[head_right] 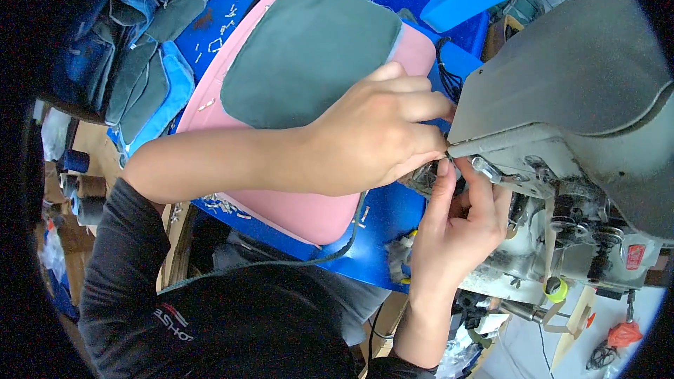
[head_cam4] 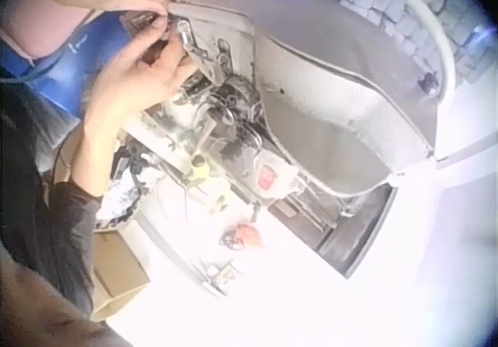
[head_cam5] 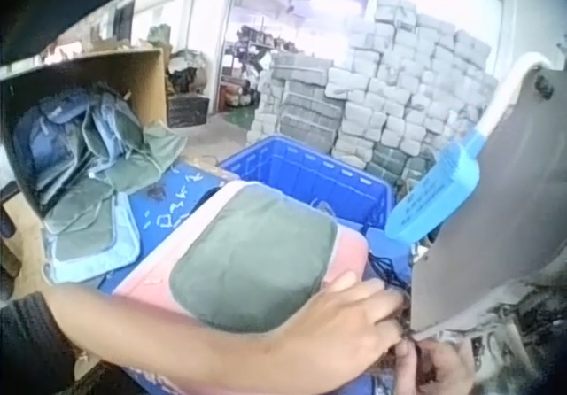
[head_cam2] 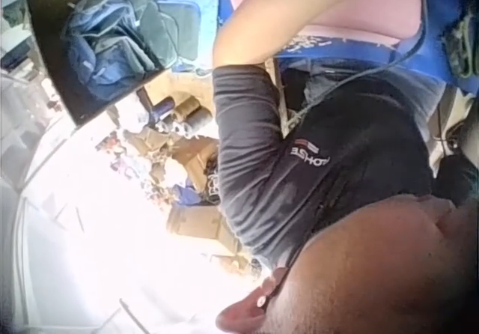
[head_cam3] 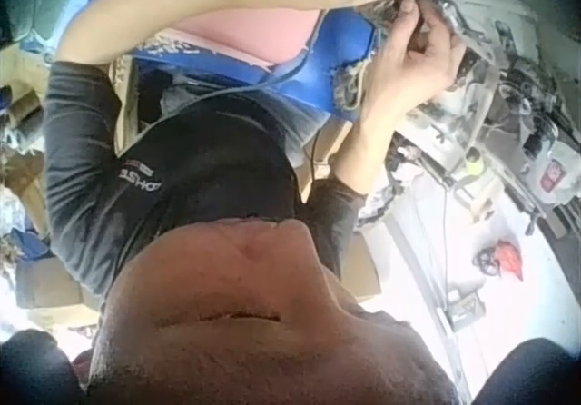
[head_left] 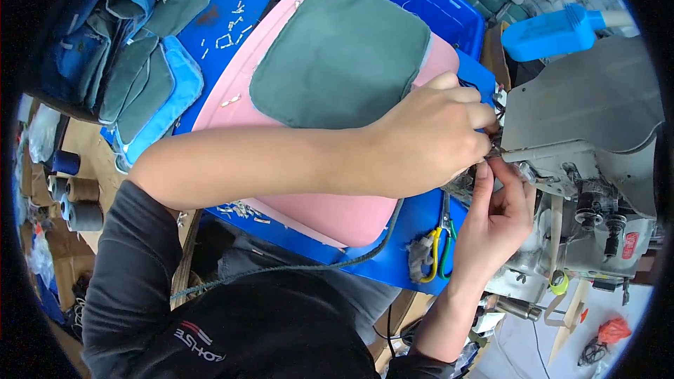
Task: Sewing a fabric component onto a bag using an industrial sewing machine and trimming thread with scissors.
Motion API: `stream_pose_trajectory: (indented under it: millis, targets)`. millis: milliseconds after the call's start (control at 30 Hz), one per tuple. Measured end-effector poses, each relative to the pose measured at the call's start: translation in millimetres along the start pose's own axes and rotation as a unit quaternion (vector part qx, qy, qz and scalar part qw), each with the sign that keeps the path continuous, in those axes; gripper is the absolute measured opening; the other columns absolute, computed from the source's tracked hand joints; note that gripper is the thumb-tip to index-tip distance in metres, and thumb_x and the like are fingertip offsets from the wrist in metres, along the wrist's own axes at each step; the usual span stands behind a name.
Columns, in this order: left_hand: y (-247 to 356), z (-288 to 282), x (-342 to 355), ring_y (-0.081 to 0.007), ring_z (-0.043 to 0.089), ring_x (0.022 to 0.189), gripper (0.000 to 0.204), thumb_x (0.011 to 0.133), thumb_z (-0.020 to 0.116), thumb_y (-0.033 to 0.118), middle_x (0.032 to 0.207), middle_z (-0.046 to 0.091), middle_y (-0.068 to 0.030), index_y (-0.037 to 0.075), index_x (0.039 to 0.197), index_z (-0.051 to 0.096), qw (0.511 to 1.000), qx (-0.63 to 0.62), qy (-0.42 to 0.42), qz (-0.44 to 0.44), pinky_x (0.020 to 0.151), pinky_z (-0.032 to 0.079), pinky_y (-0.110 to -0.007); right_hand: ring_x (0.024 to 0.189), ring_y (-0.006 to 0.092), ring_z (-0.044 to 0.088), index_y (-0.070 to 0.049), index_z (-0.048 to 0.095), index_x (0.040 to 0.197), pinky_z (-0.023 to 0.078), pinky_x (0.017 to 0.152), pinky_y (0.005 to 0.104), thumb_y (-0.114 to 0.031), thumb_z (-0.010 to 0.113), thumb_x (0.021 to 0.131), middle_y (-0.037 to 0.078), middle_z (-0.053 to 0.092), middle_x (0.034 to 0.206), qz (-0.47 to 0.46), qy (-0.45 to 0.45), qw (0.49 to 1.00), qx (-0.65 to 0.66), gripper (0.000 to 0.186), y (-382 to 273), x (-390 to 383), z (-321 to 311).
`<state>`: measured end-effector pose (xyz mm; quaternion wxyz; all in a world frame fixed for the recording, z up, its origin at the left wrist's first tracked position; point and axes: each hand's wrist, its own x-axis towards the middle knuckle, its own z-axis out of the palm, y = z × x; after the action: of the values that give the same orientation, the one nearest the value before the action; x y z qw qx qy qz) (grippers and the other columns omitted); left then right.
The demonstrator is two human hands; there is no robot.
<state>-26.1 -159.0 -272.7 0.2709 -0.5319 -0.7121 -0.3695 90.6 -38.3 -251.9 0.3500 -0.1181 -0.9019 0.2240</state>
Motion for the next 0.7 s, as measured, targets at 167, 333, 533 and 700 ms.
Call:
stream_pose_trajectory:
  millis: [167,333,533,700]
  targets:
    - [-1,-1,1,-0.0221,0.059,0.088,0.010,0.081,0.072,0.021,0.097,0.065,-0.0034,0.011,0.079,0.072,1.000,0.002,0.000,-0.001,0.077,0.042,-0.038,0.051,0.0108,0.044,-0.002,0.075,0.096,0.032,0.046,0.0282,-0.012,0.075,0.088,0.004,0.049,0.072,-0.004,0.011,1.000,-0.028,0.013,-2,3,-1]
    - [1,-4,-1,-0.0217,0.059,0.090,0.012,0.081,0.073,0.023,0.099,0.065,-0.0037,0.011,0.081,0.070,1.000,0.003,-0.021,-0.007,0.078,0.042,-0.038,0.050,0.0122,0.044,-0.003,0.075,0.091,0.032,0.047,0.0304,-0.009,0.076,0.082,0.004,0.048,0.068,-0.005,0.021,1.000,-0.017,0.011,4,3,4]
    - [19,-8,-12,-0.0210,0.060,0.089,0.021,0.083,0.064,0.022,0.098,0.064,-0.0060,0.008,0.098,0.069,0.993,0.038,0.058,0.099,0.073,0.044,-0.035,0.053,0.0048,0.036,-0.002,0.062,0.080,0.026,0.050,0.0225,0.005,0.064,0.080,0.001,0.051,0.078,-0.016,0.002,0.994,0.107,0.007,-1,-12,-17]
    - [23,-14,-15,-0.0182,0.054,0.076,0.013,0.082,0.064,0.023,0.077,0.052,-0.0015,0.010,0.082,0.062,0.971,0.009,-0.135,0.199,0.066,0.043,-0.033,0.047,0.0069,0.038,-0.004,0.064,0.080,0.032,0.045,0.0235,0.003,0.071,0.071,0.006,0.057,0.084,-0.045,-0.067,0.988,0.129,0.014,2,-40,-50]
